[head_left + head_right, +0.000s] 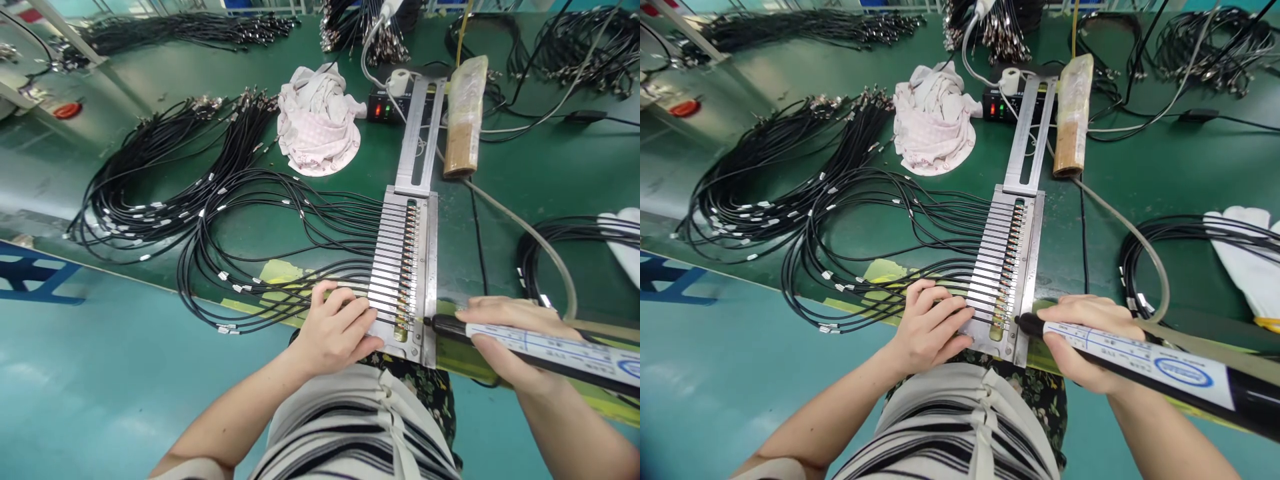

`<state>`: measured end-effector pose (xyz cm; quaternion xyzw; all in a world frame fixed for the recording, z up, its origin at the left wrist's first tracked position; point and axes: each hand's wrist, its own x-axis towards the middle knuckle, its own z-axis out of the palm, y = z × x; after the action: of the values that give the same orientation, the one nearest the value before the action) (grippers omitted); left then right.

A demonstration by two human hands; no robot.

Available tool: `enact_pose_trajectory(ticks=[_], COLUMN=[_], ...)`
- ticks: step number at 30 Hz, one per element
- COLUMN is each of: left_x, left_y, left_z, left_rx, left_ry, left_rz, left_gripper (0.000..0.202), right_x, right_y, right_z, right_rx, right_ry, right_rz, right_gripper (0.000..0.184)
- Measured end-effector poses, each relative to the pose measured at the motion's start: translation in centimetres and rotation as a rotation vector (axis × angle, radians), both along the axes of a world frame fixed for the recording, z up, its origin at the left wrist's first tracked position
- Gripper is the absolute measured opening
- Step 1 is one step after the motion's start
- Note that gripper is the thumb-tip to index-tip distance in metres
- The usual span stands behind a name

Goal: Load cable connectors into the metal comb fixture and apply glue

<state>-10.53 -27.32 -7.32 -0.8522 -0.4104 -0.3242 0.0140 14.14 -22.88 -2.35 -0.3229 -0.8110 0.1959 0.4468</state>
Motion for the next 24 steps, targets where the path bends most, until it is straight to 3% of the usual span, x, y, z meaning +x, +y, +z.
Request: enact_pose_trajectory(ticks=[16, 24], left_x=[-0.09, -0.03], left_y=[-0.02, 0.08], left_z=[-0.14, -0.03], left_rx=[-0.036, -0.035], left_ry=[-0.015, -0.024], left_rz=[-0.008, -0.015], left_gripper=[0.033, 0.033], right_x=[0.03, 0.20], right_y=[0.05, -0.20], right_z=[-0.36, -0.46], right_rx=[0.002, -0.063], right_ry=[-0.021, -0.020], right_rz=[-0.007, 0.048], right_gripper=[0.014, 0.020])
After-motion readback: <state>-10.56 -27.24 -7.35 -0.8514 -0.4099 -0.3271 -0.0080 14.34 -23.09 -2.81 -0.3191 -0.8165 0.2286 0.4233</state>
